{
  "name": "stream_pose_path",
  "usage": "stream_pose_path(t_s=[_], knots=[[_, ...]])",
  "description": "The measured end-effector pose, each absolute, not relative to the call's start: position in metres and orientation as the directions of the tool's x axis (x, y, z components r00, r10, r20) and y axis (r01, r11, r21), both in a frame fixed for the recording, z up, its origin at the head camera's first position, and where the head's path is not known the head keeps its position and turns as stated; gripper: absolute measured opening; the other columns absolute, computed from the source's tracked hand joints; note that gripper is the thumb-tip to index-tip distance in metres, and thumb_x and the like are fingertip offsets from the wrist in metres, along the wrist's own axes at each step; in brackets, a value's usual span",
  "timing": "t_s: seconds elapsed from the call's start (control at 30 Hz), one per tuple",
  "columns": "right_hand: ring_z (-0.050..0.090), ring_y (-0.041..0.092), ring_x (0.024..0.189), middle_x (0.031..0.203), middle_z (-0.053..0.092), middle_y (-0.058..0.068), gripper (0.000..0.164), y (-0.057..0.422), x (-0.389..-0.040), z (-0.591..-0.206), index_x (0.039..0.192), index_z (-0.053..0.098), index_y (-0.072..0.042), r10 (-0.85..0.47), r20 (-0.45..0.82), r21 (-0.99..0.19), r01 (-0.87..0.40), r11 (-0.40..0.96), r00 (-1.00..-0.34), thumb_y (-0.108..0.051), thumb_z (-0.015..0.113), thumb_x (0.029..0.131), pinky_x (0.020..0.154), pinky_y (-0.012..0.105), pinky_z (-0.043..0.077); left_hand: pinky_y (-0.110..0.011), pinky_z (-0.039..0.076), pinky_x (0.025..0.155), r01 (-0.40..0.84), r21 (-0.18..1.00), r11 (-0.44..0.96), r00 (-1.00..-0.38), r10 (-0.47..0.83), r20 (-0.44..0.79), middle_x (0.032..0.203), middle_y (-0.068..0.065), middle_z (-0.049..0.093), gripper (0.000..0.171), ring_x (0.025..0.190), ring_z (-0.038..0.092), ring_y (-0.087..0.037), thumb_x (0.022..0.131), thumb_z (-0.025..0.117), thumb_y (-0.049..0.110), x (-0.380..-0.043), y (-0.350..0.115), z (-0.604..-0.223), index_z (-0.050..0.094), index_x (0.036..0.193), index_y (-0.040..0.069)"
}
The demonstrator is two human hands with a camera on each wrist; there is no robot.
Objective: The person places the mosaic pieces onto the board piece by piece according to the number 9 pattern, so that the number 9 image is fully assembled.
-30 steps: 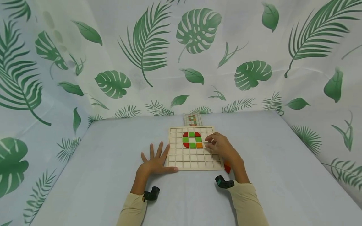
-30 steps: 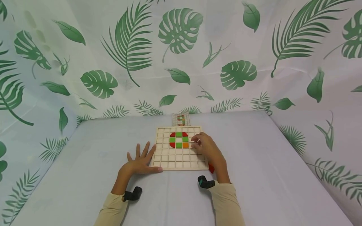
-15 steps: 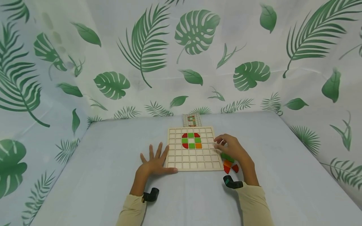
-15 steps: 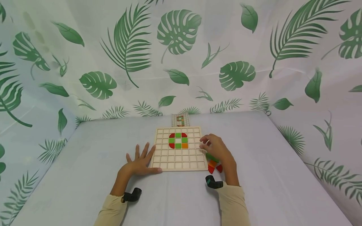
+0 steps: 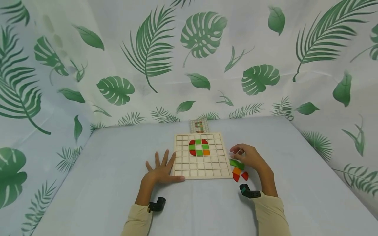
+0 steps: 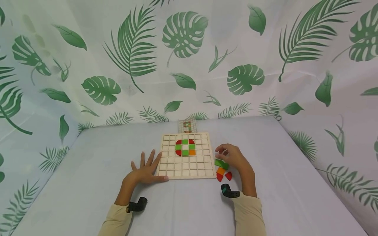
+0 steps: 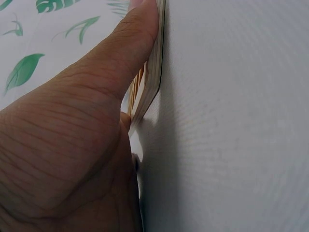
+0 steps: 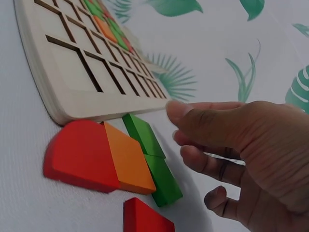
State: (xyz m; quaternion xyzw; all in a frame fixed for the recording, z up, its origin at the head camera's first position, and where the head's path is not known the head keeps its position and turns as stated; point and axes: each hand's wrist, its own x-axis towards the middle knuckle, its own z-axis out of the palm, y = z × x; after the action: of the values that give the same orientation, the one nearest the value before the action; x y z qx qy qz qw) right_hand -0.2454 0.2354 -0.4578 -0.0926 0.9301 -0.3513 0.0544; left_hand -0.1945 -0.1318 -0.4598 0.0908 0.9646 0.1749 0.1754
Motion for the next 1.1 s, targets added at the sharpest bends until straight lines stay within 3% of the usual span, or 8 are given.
stream_pose_path(t_s=[0.47, 0.8, 1.1], knots=[[0.057, 0.019, 0.086, 0.092, 0.066, 0.006, 0.025, 0.2421, -0.2420, -0.4608, 0.102, 0.069, -0.003, -0.301, -0.086, -0.671, -0.168, 0.722, -0.950, -0.018, 0.076, 0.085, 0.077, 0.031, 0.050, -0.079, -0.007, 0.104, 0.115, 0.363, 0.925, -0.925, 0.233, -0.300, 0.166, -0.009, -0.010, 0.111, 0.146, -0.022, -0.046, 0.076, 0.062, 0.076, -0.1942, -0.1309, -0.4643, 0.007, 0.159, 0.025], [0.056, 0.020, 0.083, 0.089, 0.065, 0.008, 0.016, 0.2414, -0.2419, -0.4572, 0.098, 0.068, -0.002, -0.285, -0.062, -0.658, -0.176, 0.732, -0.956, -0.012, 0.074, 0.086, 0.075, 0.031, 0.049, -0.079, -0.007, 0.104, 0.111, 0.377, 0.920, -0.927, 0.232, -0.293, 0.166, -0.010, -0.009, 0.111, 0.146, -0.022, -0.046, 0.076, 0.062, 0.075, -0.1955, -0.1300, -0.4621, 0.007, 0.159, 0.025], [0.055, 0.021, 0.085, 0.091, 0.063, 0.008, 0.027, 0.2410, -0.2427, -0.4619, 0.099, 0.068, -0.003, -0.296, -0.069, -0.652, -0.182, 0.736, -0.953, -0.019, 0.080, 0.082, 0.076, 0.031, 0.049, -0.079, -0.007, 0.104, 0.111, 0.365, 0.924, -0.927, 0.229, -0.298, 0.166, -0.009, -0.010, 0.111, 0.146, -0.022, -0.046, 0.076, 0.062, 0.075, -0.1952, -0.1314, -0.4650, 0.006, 0.159, 0.026]])
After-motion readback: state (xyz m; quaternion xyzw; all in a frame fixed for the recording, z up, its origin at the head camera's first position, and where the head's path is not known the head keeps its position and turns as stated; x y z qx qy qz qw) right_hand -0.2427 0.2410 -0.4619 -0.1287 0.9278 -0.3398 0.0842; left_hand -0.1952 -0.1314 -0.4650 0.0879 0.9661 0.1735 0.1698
